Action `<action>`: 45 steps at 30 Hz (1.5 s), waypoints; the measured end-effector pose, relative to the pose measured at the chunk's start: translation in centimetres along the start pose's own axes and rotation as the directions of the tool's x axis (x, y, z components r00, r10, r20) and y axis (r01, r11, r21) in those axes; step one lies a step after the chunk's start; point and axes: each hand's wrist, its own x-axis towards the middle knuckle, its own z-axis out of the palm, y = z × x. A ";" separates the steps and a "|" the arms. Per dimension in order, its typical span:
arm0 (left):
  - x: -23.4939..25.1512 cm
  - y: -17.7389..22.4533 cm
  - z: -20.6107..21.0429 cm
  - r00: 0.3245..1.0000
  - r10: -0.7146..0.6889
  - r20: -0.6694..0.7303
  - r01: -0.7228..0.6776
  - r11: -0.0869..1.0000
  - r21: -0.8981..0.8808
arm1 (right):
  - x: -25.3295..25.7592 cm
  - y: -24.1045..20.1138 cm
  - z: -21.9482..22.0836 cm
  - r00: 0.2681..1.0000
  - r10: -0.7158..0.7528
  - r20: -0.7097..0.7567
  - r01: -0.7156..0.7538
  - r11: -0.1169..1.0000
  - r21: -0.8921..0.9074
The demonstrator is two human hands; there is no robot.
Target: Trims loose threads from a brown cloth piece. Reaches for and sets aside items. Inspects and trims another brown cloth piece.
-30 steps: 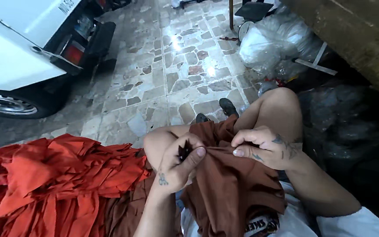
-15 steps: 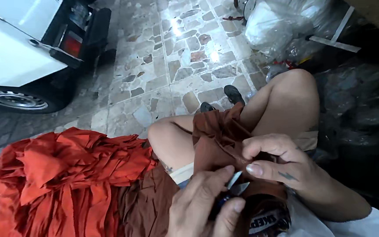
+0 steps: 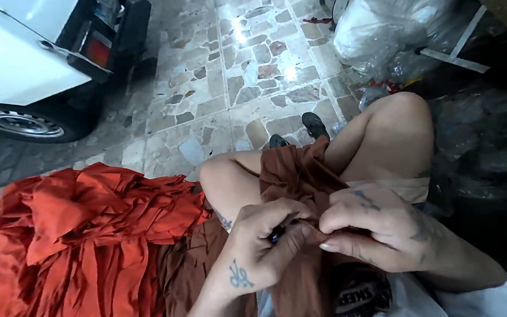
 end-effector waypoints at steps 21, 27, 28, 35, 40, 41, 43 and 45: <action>-3.2 5.8 3.5 0.989 -0.033 -0.145 0.040 0.998 0.050 | -1.4 -1.0 3.0 0.832 -0.343 -0.435 0.162 0.902 -0.400; -3.0 5.7 3.8 0.991 -0.066 -0.118 0.071 0.997 0.040 | -1.4 -1.1 4.0 0.812 -0.282 -0.512 0.104 0.931 -0.349; -3.0 5.7 3.7 0.992 -0.068 -0.110 0.072 0.997 0.032 | -1.4 -1.1 4.1 0.811 -0.283 -0.513 0.099 0.929 -0.356; -3.1 5.7 3.7 0.991 -0.088 -0.097 0.091 0.995 0.029 | -1.4 -0.7 3.9 0.812 -0.318 -0.489 0.145 0.922 -0.358; -3.0 5.7 3.7 0.991 -0.101 -0.084 0.101 0.995 -0.001 | -1.2 -0.8 3.9 0.803 -0.335 -0.493 0.140 0.910 -0.391; -3.0 5.7 3.7 0.990 -0.109 -0.087 0.107 0.994 -0.019 | -1.2 -0.8 3.9 0.806 -0.330 -0.491 0.132 0.910 -0.394; -3.1 5.6 3.8 0.988 -0.117 -0.105 0.110 0.991 -0.076 | -1.1 -1.0 4.0 0.817 -0.291 -0.498 0.123 0.931 -0.343; -3.2 5.4 4.0 0.986 -0.107 -0.131 0.092 0.989 -0.113 | -1.0 -1.1 3.9 0.841 -0.216 -0.497 0.100 0.963 -0.249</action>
